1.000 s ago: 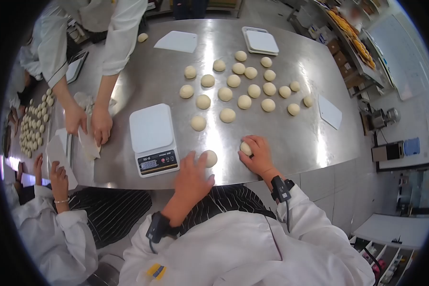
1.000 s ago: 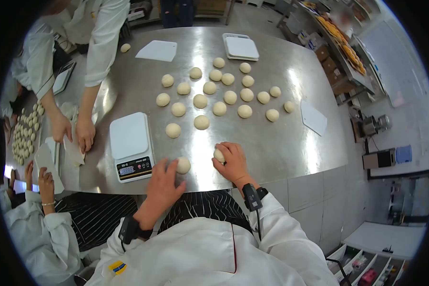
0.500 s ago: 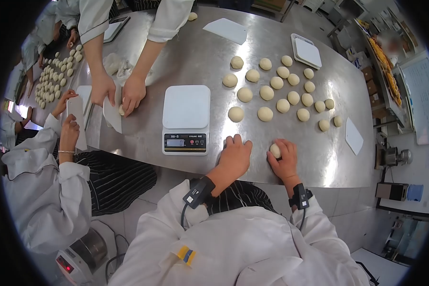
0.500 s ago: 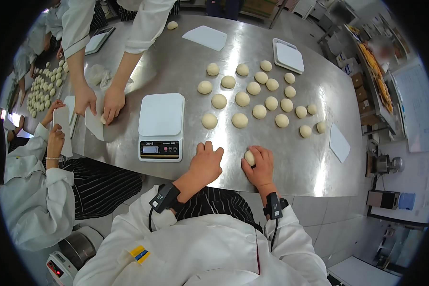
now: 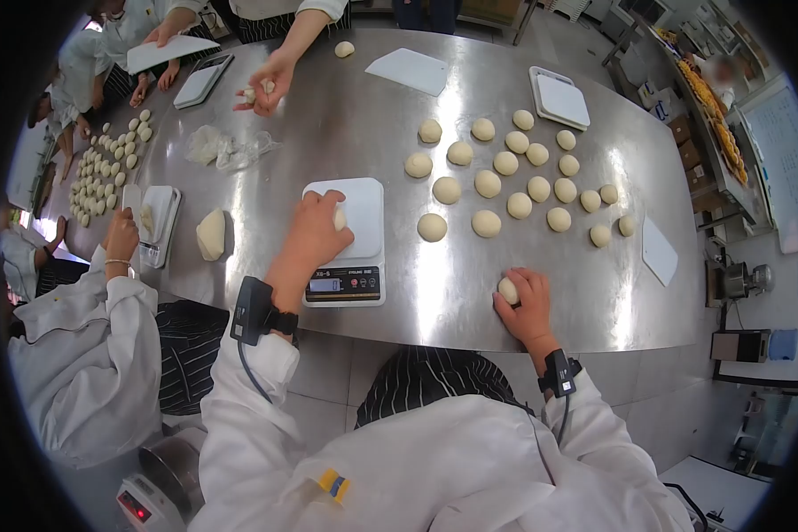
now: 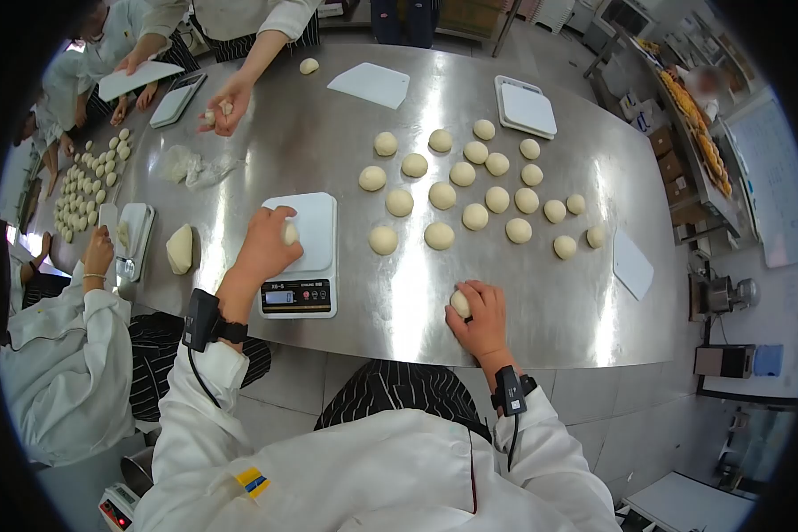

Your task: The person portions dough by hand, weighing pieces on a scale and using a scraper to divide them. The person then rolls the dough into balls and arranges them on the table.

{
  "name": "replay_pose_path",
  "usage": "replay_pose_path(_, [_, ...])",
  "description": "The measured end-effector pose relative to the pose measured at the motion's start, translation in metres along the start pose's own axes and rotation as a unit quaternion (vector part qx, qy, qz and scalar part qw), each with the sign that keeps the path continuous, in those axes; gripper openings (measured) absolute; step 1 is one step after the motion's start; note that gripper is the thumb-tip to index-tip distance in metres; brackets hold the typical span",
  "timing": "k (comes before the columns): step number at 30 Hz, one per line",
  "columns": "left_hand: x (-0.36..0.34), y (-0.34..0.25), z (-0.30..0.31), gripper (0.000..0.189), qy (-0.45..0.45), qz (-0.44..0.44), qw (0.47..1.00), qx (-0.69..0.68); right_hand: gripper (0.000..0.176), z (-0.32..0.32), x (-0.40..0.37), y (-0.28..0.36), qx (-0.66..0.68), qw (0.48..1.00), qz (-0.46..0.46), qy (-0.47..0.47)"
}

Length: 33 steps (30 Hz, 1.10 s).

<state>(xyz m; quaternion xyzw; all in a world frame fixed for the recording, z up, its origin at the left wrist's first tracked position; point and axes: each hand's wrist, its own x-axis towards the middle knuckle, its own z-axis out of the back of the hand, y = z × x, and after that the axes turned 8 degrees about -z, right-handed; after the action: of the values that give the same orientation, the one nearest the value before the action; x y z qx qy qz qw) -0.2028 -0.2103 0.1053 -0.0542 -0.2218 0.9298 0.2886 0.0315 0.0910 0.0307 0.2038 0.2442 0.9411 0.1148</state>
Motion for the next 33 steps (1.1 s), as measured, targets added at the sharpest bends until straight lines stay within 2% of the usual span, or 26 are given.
replay_pose_path(4, [-0.027,-0.005,0.010,0.070,-0.025,0.011,1.000,-0.007,0.042,-0.001,0.000,-0.002,-0.005,1.000,-0.004,0.003])
replay_pose_path(6, [-0.048,0.003,0.023,0.077,-0.104,0.010,0.994,-0.010,0.043,-0.002,-0.001,-0.002,0.002,1.000,-0.007,-0.001])
replay_pose_path(13, [-0.084,0.040,0.033,0.068,-0.126,0.066,0.990,0.020,0.042,-0.001,0.001,0.000,-0.006,1.000,-0.003,0.004])
replay_pose_path(20, [-0.075,0.047,0.025,0.060,-0.152,0.024,0.988,0.017,0.042,0.000,0.002,0.001,-0.014,1.000,-0.001,0.008])
replay_pose_path(24, [-0.068,0.040,0.024,0.060,-0.118,-0.001,0.993,-0.007,0.038,-0.001,0.001,0.002,-0.018,1.000,0.006,-0.002])
replay_pose_path(25, [-0.053,0.035,0.014,0.062,-0.110,-0.032,0.993,-0.015,0.037,-0.003,0.000,0.006,-0.015,0.999,-0.039,0.021])
replay_pose_path(27, [-0.040,0.035,-0.004,0.065,-0.095,-0.039,0.994,-0.022,0.038,-0.005,-0.005,0.000,0.011,0.999,-0.040,0.028])
replay_pose_path(29, [-0.021,0.023,-0.010,0.071,-0.033,-0.008,0.999,-0.020,0.039,-0.008,-0.003,-0.006,0.014,1.000,0.009,-0.019])
replay_pose_path(31, [-0.010,0.012,-0.013,0.074,0.004,0.034,0.999,-0.004,0.038,-0.007,-0.004,-0.002,0.019,1.000,-0.002,-0.009])
replay_pose_path(32, [-0.007,0.011,-0.013,0.066,0.006,0.023,1.000,0.008,0.039,-0.007,-0.004,-0.002,0.013,1.000,-0.004,-0.007])
replay_pose_path(33, [-0.003,0.011,-0.014,0.066,-0.001,0.007,1.000,0.013,0.039,-0.008,-0.004,-0.002,0.014,1.000,-0.008,-0.007])
